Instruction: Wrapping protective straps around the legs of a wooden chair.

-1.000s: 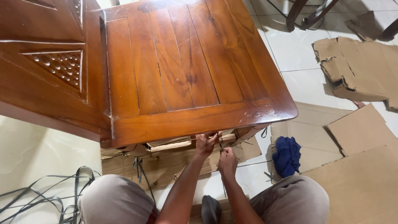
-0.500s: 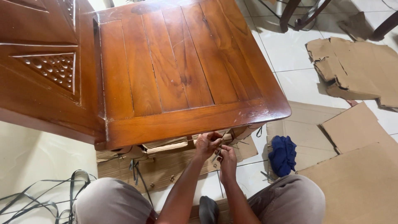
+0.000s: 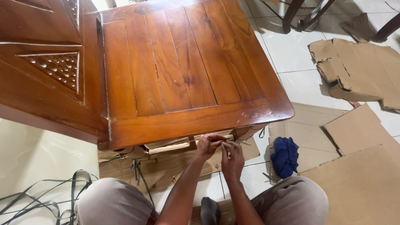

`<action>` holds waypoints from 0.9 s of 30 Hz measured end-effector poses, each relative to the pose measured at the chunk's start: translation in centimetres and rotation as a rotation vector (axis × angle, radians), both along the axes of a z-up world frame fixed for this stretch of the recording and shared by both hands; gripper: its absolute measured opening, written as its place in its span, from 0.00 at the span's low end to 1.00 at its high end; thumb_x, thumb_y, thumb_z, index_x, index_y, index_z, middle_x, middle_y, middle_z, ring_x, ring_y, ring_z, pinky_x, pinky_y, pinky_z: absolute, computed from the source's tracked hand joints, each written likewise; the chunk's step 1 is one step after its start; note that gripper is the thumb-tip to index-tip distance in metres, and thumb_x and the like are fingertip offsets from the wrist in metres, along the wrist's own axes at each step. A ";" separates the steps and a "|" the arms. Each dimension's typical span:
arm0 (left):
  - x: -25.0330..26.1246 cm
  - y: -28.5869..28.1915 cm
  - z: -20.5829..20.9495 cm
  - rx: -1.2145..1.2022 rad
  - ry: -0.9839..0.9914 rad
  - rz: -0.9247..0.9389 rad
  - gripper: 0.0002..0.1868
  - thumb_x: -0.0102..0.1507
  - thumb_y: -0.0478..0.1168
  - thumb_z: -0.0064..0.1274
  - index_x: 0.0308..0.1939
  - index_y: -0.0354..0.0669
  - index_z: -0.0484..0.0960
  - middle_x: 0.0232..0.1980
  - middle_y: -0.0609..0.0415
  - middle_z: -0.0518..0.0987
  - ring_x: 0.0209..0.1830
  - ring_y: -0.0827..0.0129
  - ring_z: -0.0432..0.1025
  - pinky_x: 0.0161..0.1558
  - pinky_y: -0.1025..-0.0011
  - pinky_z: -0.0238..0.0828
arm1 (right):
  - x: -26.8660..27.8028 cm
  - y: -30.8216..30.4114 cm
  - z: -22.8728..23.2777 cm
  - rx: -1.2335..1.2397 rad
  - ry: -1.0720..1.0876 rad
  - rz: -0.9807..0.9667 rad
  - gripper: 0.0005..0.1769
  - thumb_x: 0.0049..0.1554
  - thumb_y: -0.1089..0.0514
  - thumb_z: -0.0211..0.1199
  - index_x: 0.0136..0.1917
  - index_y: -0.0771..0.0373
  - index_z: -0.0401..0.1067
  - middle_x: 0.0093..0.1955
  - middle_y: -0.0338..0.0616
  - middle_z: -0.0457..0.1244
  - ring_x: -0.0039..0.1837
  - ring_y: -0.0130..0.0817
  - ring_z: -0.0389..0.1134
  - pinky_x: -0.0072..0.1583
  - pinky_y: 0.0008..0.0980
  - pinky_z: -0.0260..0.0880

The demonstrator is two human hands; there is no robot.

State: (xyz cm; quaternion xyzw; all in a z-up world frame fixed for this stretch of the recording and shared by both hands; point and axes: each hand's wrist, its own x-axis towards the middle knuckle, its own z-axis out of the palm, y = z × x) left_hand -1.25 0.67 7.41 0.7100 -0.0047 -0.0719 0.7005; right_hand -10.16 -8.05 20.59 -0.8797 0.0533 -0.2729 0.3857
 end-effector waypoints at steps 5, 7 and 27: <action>0.7 -0.3 -2.4 0.074 -0.071 0.021 0.10 0.54 0.39 0.70 0.38 0.57 0.92 0.35 0.56 0.86 0.39 0.68 0.81 0.44 0.72 0.77 | 1.7 -0.9 1.1 -0.188 -0.046 0.109 0.05 0.57 0.58 0.69 0.48 0.52 0.80 0.54 0.39 0.70 0.55 0.43 0.73 0.51 0.38 0.77; 0.7 -0.5 -1.9 0.091 -0.088 0.027 0.08 0.54 0.41 0.70 0.37 0.57 0.92 0.34 0.57 0.85 0.38 0.67 0.81 0.43 0.72 0.77 | 1.9 -1.0 1.6 -0.166 0.024 0.126 0.05 0.58 0.57 0.69 0.49 0.52 0.80 0.46 0.42 0.71 0.49 0.45 0.75 0.46 0.41 0.78; 1.3 0.1 -7.6 0.305 -0.160 0.038 0.10 0.52 0.41 0.69 0.35 0.66 0.91 0.38 0.57 0.82 0.43 0.59 0.77 0.47 0.67 0.77 | 2.1 -1.2 -0.3 -0.219 0.103 0.027 0.02 0.55 0.52 0.71 0.44 0.44 0.81 0.41 0.32 0.68 0.47 0.36 0.73 0.49 0.38 0.76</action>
